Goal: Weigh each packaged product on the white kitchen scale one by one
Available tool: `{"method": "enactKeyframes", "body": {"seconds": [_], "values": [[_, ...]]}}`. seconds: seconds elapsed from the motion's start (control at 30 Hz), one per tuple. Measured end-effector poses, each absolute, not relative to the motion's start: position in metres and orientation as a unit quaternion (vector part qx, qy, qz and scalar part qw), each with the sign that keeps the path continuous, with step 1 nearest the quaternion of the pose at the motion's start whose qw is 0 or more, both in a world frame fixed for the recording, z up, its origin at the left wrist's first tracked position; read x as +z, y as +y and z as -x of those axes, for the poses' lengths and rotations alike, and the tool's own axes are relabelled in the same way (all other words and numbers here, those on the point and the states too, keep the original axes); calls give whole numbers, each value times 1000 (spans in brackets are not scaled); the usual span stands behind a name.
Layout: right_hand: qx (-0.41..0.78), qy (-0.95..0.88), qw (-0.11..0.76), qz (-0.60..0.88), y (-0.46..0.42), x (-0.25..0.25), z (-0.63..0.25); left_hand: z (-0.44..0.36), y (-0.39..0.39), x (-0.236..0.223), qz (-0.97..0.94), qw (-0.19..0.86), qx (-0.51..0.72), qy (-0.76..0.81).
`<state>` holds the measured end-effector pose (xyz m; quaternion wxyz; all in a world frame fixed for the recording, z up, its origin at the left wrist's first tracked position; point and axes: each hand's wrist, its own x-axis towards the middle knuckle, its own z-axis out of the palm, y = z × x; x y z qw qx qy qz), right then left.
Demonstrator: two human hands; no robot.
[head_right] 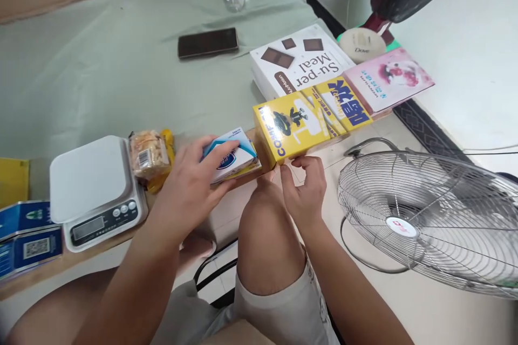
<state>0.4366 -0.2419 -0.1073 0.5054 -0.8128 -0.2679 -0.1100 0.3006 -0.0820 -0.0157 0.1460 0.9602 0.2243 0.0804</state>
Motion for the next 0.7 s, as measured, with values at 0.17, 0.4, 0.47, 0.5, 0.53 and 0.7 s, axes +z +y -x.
{"method": "enactKeyframes", "body": {"seconds": [0.17, 0.4, 0.47, 0.5, 0.53, 0.7], "values": [[-129, -287, 487, 815, -244, -110, -451, -304, -76, -18, -958, 160, 94, 218], [-124, -327, 475, 807, -255, -111, -458, -314, -74, -19, -957, 171, 106, 210], [-120, -339, 476, 803, -260, -111, -455, -317, -73, -20, -957, 177, 107, 205], [-118, -345, 477, 800, -263, -111, -454, -319, -72, -20, -957, 179, 107, 199], [-116, -351, 479, 796, -266, -111, -452, -321, -71, -20, -959, 181, 107, 192], [-102, -377, 484, 783, -276, -110, -439, -326, -68, -22, -963, 192, 96, 164]]}}
